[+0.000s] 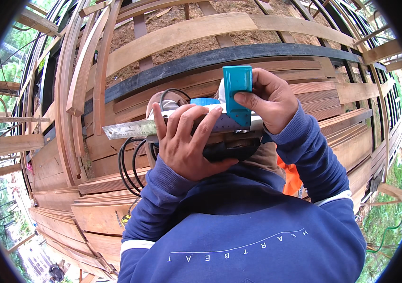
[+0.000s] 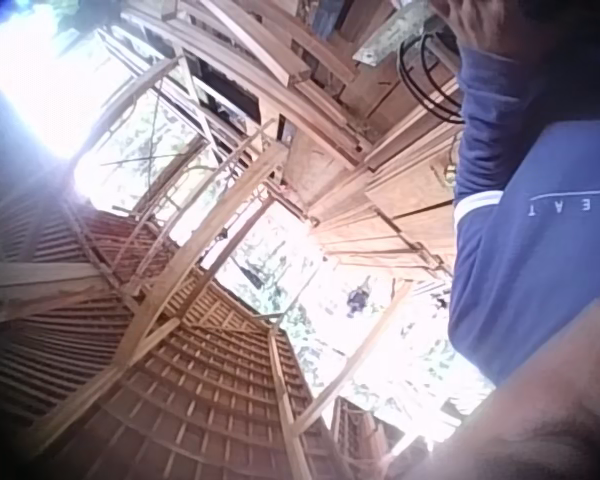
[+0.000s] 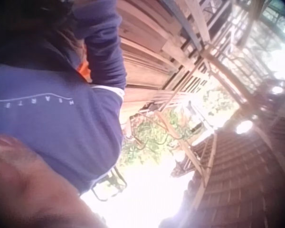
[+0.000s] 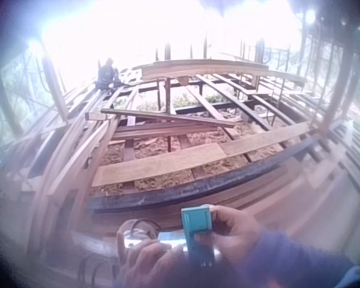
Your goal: The person adjusts the blade depth of a power wood plane using a metal ruler and a small plastic block.
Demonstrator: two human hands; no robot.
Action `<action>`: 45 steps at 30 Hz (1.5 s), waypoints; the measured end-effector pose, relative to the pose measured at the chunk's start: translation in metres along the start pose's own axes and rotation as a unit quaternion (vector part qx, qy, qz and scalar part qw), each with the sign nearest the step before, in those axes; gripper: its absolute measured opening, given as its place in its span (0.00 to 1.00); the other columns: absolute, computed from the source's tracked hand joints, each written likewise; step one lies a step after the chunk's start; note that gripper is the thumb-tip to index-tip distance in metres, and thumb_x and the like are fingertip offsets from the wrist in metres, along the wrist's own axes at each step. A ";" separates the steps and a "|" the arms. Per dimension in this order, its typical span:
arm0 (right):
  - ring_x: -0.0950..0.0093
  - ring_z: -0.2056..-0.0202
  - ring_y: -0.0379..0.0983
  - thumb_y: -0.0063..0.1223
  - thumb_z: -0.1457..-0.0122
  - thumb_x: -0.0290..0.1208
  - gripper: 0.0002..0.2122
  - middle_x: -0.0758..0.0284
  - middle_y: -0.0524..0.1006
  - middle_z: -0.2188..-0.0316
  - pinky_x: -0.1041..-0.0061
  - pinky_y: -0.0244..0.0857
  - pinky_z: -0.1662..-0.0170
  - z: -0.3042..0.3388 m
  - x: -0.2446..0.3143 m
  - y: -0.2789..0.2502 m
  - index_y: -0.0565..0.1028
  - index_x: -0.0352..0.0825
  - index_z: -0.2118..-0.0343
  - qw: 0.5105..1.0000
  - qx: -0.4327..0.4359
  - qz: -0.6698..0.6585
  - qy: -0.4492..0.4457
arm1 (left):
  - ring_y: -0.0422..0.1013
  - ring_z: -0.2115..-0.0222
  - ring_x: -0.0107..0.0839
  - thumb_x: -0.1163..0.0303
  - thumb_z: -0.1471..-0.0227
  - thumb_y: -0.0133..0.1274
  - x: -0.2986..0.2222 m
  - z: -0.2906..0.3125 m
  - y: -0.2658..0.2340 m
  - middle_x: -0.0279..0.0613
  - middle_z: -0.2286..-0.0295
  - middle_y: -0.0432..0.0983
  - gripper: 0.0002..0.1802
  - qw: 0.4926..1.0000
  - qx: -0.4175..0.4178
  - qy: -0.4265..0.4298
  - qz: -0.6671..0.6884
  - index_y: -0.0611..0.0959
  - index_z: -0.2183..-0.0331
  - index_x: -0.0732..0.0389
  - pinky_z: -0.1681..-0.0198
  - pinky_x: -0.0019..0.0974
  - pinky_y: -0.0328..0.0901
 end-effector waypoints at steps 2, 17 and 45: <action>0.82 0.62 0.76 0.60 0.38 0.22 0.09 0.68 0.81 0.65 0.79 0.73 0.55 0.001 0.000 0.000 0.77 0.31 0.56 1.000 0.000 -0.004 0.003 | 0.70 0.49 0.42 0.37 0.72 0.72 0.000 0.001 0.001 0.38 0.54 0.73 0.55 1.000 0.000 0.001 -0.001 0.77 0.43 0.54 0.31 0.71 0.35; 0.80 0.61 0.76 0.61 0.39 0.22 0.09 0.69 0.80 0.64 0.77 0.73 0.53 0.005 -0.002 -0.004 0.77 0.30 0.56 1.000 -0.002 -0.013 0.012 | 0.66 0.42 0.44 0.34 0.72 0.72 -0.007 0.005 0.002 0.40 0.48 0.71 0.57 1.000 -0.009 -0.001 -0.026 0.76 0.42 0.51 0.30 0.68 0.31; 0.82 0.62 0.76 0.62 0.39 0.22 0.09 0.70 0.80 0.64 0.79 0.72 0.54 0.001 -0.004 -0.002 0.77 0.31 0.56 1.000 0.010 -0.027 0.009 | 0.70 0.49 0.42 0.34 0.73 0.71 -0.002 0.006 0.001 0.39 0.52 0.72 0.56 1.000 -0.011 0.004 -0.019 0.77 0.43 0.54 0.31 0.66 0.40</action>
Point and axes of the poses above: each hand's wrist, its own z-axis away from the middle knuckle, its own y-axis out of the palm, x = y × z, the point moved 7 cm from there along -z, towards the middle knuckle
